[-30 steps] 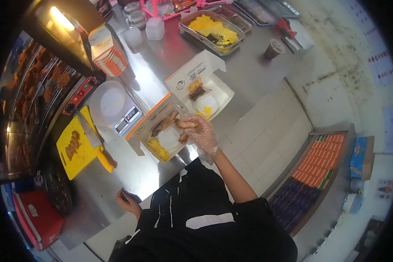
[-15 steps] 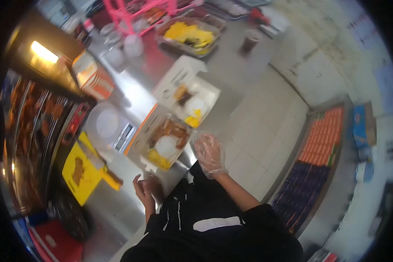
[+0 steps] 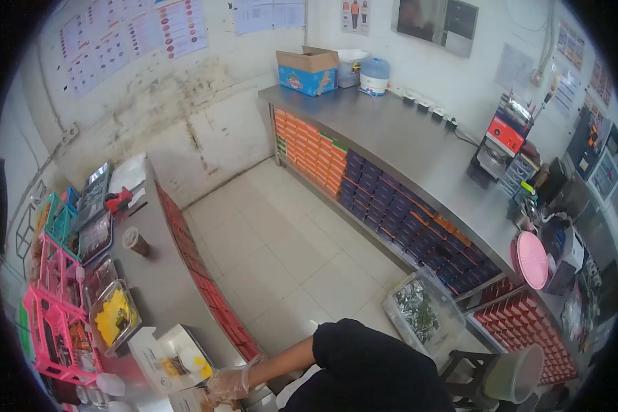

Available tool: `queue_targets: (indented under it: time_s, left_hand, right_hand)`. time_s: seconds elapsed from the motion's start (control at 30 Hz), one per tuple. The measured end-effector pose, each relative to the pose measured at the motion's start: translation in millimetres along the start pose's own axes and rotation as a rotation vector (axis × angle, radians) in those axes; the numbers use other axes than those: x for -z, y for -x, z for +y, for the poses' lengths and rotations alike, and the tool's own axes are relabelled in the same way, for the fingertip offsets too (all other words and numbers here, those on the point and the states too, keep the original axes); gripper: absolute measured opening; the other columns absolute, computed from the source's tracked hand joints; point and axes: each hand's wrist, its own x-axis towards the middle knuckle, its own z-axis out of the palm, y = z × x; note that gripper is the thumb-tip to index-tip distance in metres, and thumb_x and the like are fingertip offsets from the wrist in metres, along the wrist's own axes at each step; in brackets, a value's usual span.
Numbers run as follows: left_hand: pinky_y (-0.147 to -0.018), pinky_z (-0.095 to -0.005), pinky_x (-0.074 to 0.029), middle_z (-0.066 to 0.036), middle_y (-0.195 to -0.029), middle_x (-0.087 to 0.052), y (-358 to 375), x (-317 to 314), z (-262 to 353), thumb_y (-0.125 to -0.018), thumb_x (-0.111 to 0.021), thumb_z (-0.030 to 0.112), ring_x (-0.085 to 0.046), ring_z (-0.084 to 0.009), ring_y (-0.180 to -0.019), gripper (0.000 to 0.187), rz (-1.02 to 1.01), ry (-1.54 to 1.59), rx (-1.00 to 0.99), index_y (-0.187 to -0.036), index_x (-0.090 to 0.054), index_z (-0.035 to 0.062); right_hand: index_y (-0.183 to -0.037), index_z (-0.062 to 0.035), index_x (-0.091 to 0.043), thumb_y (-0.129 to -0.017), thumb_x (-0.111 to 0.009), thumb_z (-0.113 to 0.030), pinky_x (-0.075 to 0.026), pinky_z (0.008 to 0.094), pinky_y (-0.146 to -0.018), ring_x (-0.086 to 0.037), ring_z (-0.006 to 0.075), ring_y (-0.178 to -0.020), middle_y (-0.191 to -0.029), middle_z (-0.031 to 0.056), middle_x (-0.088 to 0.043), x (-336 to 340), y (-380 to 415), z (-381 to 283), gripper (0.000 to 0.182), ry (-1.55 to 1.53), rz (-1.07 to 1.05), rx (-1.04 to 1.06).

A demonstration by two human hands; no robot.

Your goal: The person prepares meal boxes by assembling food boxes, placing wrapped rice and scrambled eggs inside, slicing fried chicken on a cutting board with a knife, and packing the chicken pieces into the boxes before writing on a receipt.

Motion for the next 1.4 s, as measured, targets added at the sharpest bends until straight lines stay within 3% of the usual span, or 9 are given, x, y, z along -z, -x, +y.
queue_targets:
  time_s: [0.17, 0.33, 0.53, 0.63, 0.67, 0.83, 0.93, 1.2, 1.4]
  left_hand:
    - [-0.072, -0.0301, -0.044, -0.015, -0.1, -0.054, 46.8, 47.1, -56.4, -0.087, -0.052, 0.027, -0.049, -0.0173, -0.089, 0.041, 0.088, -0.533, -0.456, -0.113, -0.049, -0.0046]
    - [-0.079, -0.0307, -0.047, -0.012, -0.099, -0.06, 89.3, 84.7, 110.6, -0.083, -0.049, 0.004, -0.06, -0.0197, -0.086, 0.036, 0.445, 0.196, 0.618, -0.12, -0.047, 0.0014]
    - [-0.048, -0.0219, -0.05, -0.011, -0.092, -0.064, 196.5, 114.4, 151.8, -0.073, -0.062, -0.002, -0.065, -0.0162, -0.076, 0.04, 1.217, 0.306, 0.975, -0.111, -0.052, 0.0027]
    - [-0.041, -0.0193, -0.039, -0.007, -0.071, -0.065, 273.9, 122.1, 140.7, -0.076, -0.062, 0.003, -0.056, -0.0099, -0.052, 0.02, 1.352, -0.426, 0.894, -0.096, -0.058, 0.0007]
    - [-0.044, -0.0208, -0.037, -0.006, -0.066, -0.062, 299.6, 113.2, 144.6, -0.083, -0.055, 0.007, -0.052, -0.0092, -0.048, 0.011, 1.509, 0.215, 1.272, -0.091, -0.06, 0.0004]
    - [-0.055, -0.025, -0.042, -0.01, -0.081, -0.059, 393.5, 92.2, 117.7, -0.087, -0.051, 0.012, -0.054, -0.0113, -0.065, 0.028, 1.93, 0.154, 1.218, -0.111, -0.048, -0.0007]
    - [-0.074, -0.0306, -0.044, -0.017, -0.104, -0.053, 478.5, 67.5, 53.3, -0.087, -0.048, 0.012, -0.053, -0.0196, -0.084, 0.039, 1.988, -0.178, 1.197, -0.121, -0.037, -0.0027]
    - [-0.096, -0.0417, -0.031, -0.027, -0.127, -0.032, 530.8, 142.7, -1.0, -0.088, -0.044, 0.011, -0.037, -0.0348, -0.114, 0.046, 2.034, -0.222, 1.555, -0.128, -0.029, -0.004]
    - [-0.1, -0.0424, -0.027, -0.029, -0.132, -0.022, 539.8, 141.1, -39.6, -0.093, -0.031, 0.027, -0.033, -0.0389, -0.118, 0.054, 1.978, -0.33, 1.565, -0.13, -0.021, -0.0101]
  right_hand:
    - [-0.092, -0.0056, -0.058, -0.082, -0.05, -0.013, -0.044, 0.0377, -0.075, -0.054, 0.028, -0.083, -0.085, 0.0112, -0.054, 40.4, 35.7, 4.3, 0.014, -0.449, -0.003, 0.09]
    - [-0.098, -0.0047, -0.058, -0.087, -0.044, -0.014, -0.04, 0.0401, -0.088, -0.052, 0.0295, -0.099, -0.105, 0.0129, -0.056, 29.0, 38.9, 15.4, 0.02, -0.632, -0.072, 0.128]
    - [-0.088, -0.0036, -0.062, -0.087, -0.042, -0.015, -0.04, 0.0372, -0.087, -0.057, 0.0271, -0.092, -0.087, 0.0102, -0.062, 40.2, -30.1, -82.9, 0.022, -0.874, -0.258, 0.193]
    - [-0.087, -0.0026, -0.061, -0.086, -0.046, -0.017, -0.041, 0.0372, -0.085, -0.056, 0.0273, -0.092, -0.088, 0.0119, -0.062, 2.5, -46.0, -145.9, 0.021, -0.791, -0.499, 0.49]
    - [-0.087, -0.0026, -0.061, -0.086, -0.046, -0.017, -0.041, 0.0372, -0.085, -0.056, 0.0273, -0.092, -0.088, 0.0119, -0.062, -10.0, -44.2, -168.6, 0.021, -0.796, -0.523, 0.513]
    - [-0.098, -0.0063, -0.059, -0.078, -0.053, -0.014, -0.04, 0.038, -0.088, -0.053, 0.0316, -0.094, -0.095, 0.0148, -0.059, -150.3, -28.9, -258.9, 0.022, -0.321, -0.861, 0.658]
    - [-0.113, -0.0092, -0.052, -0.074, -0.056, -0.012, -0.037, 0.0355, -0.094, -0.044, 0.0262, -0.111, -0.115, 0.0124, -0.048, -235.9, -34.6, -297.9, 0.039, -0.702, -0.716, 0.198]
    - [-0.121, -0.0116, -0.046, -0.068, -0.065, -0.015, -0.031, 0.0328, -0.101, -0.034, 0.0238, -0.124, -0.131, 0.0092, -0.039, -354.0, -122.1, -375.4, 0.057, 0.334, -0.671, 0.892]
    - [-0.111, -0.0139, -0.05, -0.076, -0.059, -0.006, -0.035, 0.0306, -0.098, -0.043, 0.0203, -0.115, -0.121, 0.006, -0.047, -292.2, -100.8, -394.2, 0.037, 0.214, -0.866, 0.428]
